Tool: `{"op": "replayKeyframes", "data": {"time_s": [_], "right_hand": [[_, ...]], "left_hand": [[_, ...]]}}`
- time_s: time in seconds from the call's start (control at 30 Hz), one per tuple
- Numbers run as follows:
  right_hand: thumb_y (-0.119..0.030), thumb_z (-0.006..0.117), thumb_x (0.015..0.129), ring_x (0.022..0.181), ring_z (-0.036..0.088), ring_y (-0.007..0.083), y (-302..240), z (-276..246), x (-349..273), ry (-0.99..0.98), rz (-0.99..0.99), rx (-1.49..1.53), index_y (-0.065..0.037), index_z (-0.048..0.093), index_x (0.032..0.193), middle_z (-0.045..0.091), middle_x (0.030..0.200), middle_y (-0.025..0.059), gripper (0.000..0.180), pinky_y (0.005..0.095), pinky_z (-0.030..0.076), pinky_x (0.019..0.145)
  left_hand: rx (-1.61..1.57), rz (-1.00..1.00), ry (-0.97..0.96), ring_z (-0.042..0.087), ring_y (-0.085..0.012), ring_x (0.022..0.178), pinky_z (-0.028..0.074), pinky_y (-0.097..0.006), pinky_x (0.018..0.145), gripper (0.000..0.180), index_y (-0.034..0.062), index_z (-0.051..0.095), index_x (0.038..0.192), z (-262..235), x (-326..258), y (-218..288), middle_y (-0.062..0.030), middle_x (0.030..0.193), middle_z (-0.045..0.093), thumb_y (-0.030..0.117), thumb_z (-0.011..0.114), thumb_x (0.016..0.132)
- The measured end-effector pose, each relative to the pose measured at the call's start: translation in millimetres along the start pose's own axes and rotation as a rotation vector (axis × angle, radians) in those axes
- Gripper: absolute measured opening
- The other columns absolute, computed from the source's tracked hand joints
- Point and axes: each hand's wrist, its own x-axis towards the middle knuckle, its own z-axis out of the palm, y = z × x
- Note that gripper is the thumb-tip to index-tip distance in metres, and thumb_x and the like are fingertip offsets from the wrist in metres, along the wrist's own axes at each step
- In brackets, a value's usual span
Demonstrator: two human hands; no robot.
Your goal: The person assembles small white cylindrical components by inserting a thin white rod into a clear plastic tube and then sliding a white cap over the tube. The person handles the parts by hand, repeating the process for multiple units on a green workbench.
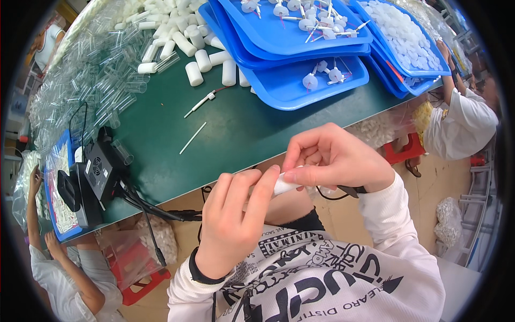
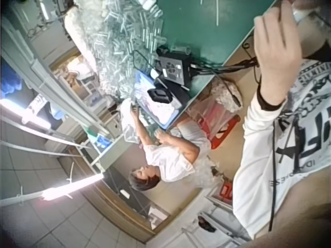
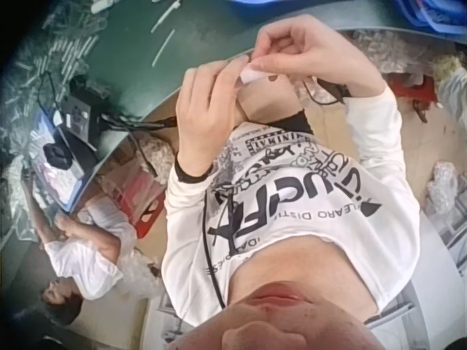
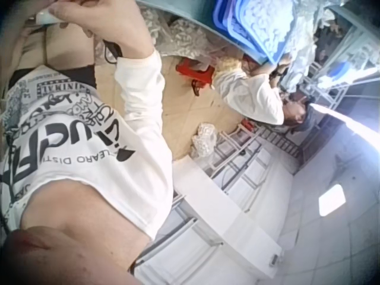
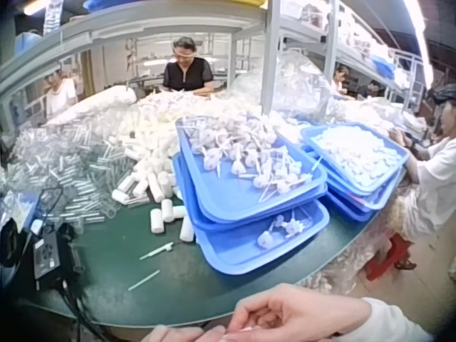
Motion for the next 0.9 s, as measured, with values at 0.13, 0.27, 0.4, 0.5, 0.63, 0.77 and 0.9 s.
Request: {"op": "replayKeyframes", "data": {"time_s": [0.13,0.27,0.4,0.5,0.63,0.77,0.9], "right_hand": [[-0.001,0.064,0.078,0.07,0.059,0.0095,1,10,-7,0.108,-0.172,0.15,0.005,0.061,0.093,0.064,0.086,0.01,0.017,0.0208,0.047,0.058],[0.0,0.066,0.076,0.081,0.062,0.0143,13,8,-20,0.244,-0.387,0.184,0.004,0.062,0.097,0.065,0.089,0.0112,0.021,0.0248,0.05,0.073],[0.003,0.065,0.077,0.084,0.063,0.0154,23,18,-14,0.268,-0.497,0.199,0.004,0.066,0.093,0.066,0.09,0.0112,0.016,0.0242,0.05,0.075],[0.003,0.067,0.076,0.081,0.063,0.0154,28,31,-3,0.355,-0.582,0.136,0.003,0.068,0.093,0.066,0.088,0.0132,0.018,0.0241,0.051,0.072],[0.005,0.069,0.07,0.077,0.062,0.0156,25,34,-5,0.409,-0.603,0.05,0.003,0.068,0.094,0.066,0.089,0.0139,0.024,0.0247,0.049,0.065],[0.001,0.07,0.072,0.073,0.063,0.0141,27,28,-5,0.394,-0.746,-0.16,0.0,0.069,0.094,0.067,0.083,0.0103,0.022,0.0228,0.049,0.062],[-0.001,0.071,0.071,0.072,0.064,0.0154,25,25,-2,0.349,-0.677,-0.181,-0.001,0.07,0.09,0.067,0.082,0.0107,0.019,0.0236,0.049,0.063]], "left_hand": [[-0.284,-0.175,0.05,0.053,-0.0239,0.07,0.045,-0.032,0.06,0.038,-0.0013,0.059,0.104,-5,4,-2,-0.0117,0.085,0.055,-0.006,0.066,0.067],[-0.394,-0.292,0.005,0.055,-0.0252,0.07,0.045,-0.032,0.062,0.037,-0.0022,0.058,0.107,-14,1,3,-0.0121,0.084,0.055,-0.005,0.065,0.071],[-0.437,-0.222,-0.027,0.056,-0.0257,0.072,0.045,-0.031,0.062,0.038,-0.0033,0.057,0.109,-7,7,6,-0.0125,0.084,0.056,-0.004,0.065,0.072],[-0.388,-0.186,0.039,0.057,-0.0259,0.072,0.046,-0.031,0.062,0.037,-0.0038,0.057,0.107,-2,10,4,-0.0123,0.086,0.058,-0.003,0.067,0.071],[-0.446,-0.333,0.152,0.06,-0.0258,0.069,0.048,-0.03,0.06,0.032,-0.0036,0.057,0.1,-4,2,8,-0.0125,0.087,0.062,-0.001,0.07,0.071],[-0.459,-0.194,0.201,0.061,-0.0258,0.067,0.049,-0.029,0.057,0.03,-0.0027,0.057,0.095,-1,0,6,-0.0136,0.084,0.063,-0.002,0.072,0.07],[-0.39,-0.132,0.183,0.06,-0.0259,0.066,0.047,-0.03,0.055,0.031,-0.0027,0.057,0.095,0,1,5,-0.0145,0.083,0.063,-0.004,0.07,0.067]]}}
